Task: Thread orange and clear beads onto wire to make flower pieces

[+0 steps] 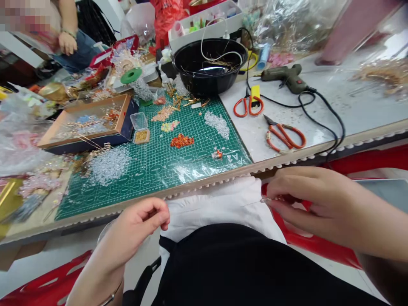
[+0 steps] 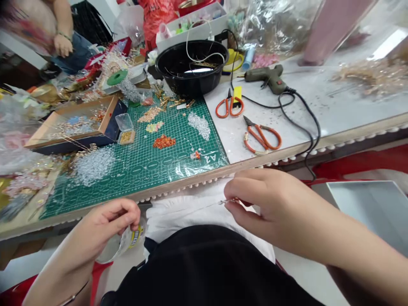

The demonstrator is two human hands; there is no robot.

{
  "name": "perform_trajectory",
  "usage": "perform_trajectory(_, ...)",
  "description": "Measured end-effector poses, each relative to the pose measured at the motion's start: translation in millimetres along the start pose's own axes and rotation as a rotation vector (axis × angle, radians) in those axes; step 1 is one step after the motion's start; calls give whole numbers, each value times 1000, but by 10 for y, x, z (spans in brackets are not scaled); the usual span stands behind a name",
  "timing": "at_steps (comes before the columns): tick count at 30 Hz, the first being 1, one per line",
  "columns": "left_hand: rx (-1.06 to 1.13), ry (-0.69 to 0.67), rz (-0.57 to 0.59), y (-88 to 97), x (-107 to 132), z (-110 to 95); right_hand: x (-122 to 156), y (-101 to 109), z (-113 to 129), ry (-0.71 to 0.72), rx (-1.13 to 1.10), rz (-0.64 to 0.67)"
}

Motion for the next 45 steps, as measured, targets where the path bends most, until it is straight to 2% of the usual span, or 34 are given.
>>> perform_trajectory(2,-150,21,66,-34,30,-45,-30,-87,90,79,-9,119)
perform_trajectory(3,-220,12,61,-29,46,-101,-42,-116,122,100,-15,152)
perform_trajectory(5,-318,-38,-7,-11,74,-278,-64,-148,170,117,-34,170)
perform_trajectory(7,-324,-122,-48,-79,83,-515,-76,-194,226,142,-49,200)
perform_trajectory(10,-148,-273,97,-430,36,-874,-93,-255,313,183,-36,231)
perform_trajectory(11,-43,-263,189,-580,2,-938,-99,-271,333,190,-21,236)
perform_trajectory(13,200,-158,374,-856,-73,-972,-112,-286,353,198,-1,224)
perform_trajectory(15,422,-86,453,-1004,-149,-970,-130,-263,314,158,-10,148)
perform_trajectory(16,535,-76,453,-1024,-189,-966,-138,-243,263,107,-32,89)
perform_trajectory(18,764,-81,401,-987,-266,-951,-140,-241,122,-40,-115,-10)
perform_trajectory(19,874,-84,359,-948,-298,-939,-136,-285,61,-108,-175,-17)
perform_trajectory(20,968,-85,311,-906,-326,-925,-133,-367,22,-162,-241,20)
perform_trajectory(24,1144,-135,163,-784,-384,-916,-126,-821,102,-256,-471,342)
perform_trajectory(26,1179,-157,136,-765,-394,-919,-137,-949,174,-273,-526,407)
perform_trajectory(27,1191,-164,127,-757,-397,-915,-151,-974,194,-272,-531,398)
perform_trajectory(32,1169,-183,76,-671,-399,-858,-167,-920,164,-159,-352,273)
perform_trajectory(35,1104,-175,54,-604,-398,-813,-93,-878,106,-94,-243,301)
perform_trajectory(43,968,-162,38,-474,-414,-735,193,-585,-274,-176,-69,297)
perform_trajectory(45,931,-173,22,-479,-411,-747,185,-564,-293,-178,-66,305)
Point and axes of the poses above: each hand's wrist, its own x-axis away from the middle knuckle, its own y-axis out of the back of the hand, z = x × y, the point moved 7 cm from there along -x, towards the middle knuckle, and after that the axes turned 1 degree about -z, right-handed, at the moved point
